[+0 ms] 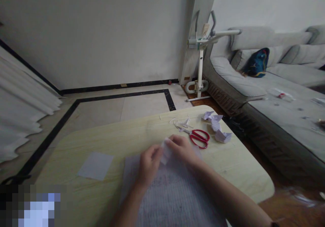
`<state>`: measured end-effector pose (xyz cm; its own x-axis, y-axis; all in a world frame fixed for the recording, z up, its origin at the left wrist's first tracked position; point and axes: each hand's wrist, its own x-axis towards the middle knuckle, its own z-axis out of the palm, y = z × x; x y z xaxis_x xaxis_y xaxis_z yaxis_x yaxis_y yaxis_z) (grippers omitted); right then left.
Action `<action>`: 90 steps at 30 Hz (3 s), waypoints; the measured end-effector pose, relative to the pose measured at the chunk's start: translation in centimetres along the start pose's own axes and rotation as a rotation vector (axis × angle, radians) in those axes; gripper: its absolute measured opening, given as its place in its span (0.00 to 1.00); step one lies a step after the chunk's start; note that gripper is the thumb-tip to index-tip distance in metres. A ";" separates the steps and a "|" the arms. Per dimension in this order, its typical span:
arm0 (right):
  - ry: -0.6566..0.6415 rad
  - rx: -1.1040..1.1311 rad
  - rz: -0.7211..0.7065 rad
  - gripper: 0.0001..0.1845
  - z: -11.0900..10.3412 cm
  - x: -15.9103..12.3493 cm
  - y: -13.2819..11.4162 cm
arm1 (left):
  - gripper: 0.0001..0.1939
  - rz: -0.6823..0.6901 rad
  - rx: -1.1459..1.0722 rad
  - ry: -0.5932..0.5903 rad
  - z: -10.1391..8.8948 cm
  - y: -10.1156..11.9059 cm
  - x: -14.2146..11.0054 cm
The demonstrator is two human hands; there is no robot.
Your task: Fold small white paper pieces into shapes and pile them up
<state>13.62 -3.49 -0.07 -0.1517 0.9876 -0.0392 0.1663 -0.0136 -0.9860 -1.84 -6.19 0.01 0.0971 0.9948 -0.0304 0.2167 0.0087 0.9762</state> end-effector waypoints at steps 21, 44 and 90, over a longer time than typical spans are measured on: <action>-0.214 -0.214 -0.134 0.16 0.0 -1.3 -1.2 | 0.11 0.060 -0.044 0.184 0.0 0.8 0.1; -0.127 0.018 0.088 0.19 0.0 -0.6 0.0 | 0.12 0.003 -0.156 0.145 0.3 0.6 0.2; -0.159 -0.131 -0.075 0.15 -0.2 -0.7 -0.2 | 0.11 -0.066 -0.226 0.199 -0.7 0.6 1.0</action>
<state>13.88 -4.14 0.20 -0.3188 0.9478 -0.0016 0.2719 0.0898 -0.9581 -2.25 -5.15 0.71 -0.1071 0.9915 -0.0743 -0.0076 0.0739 0.9972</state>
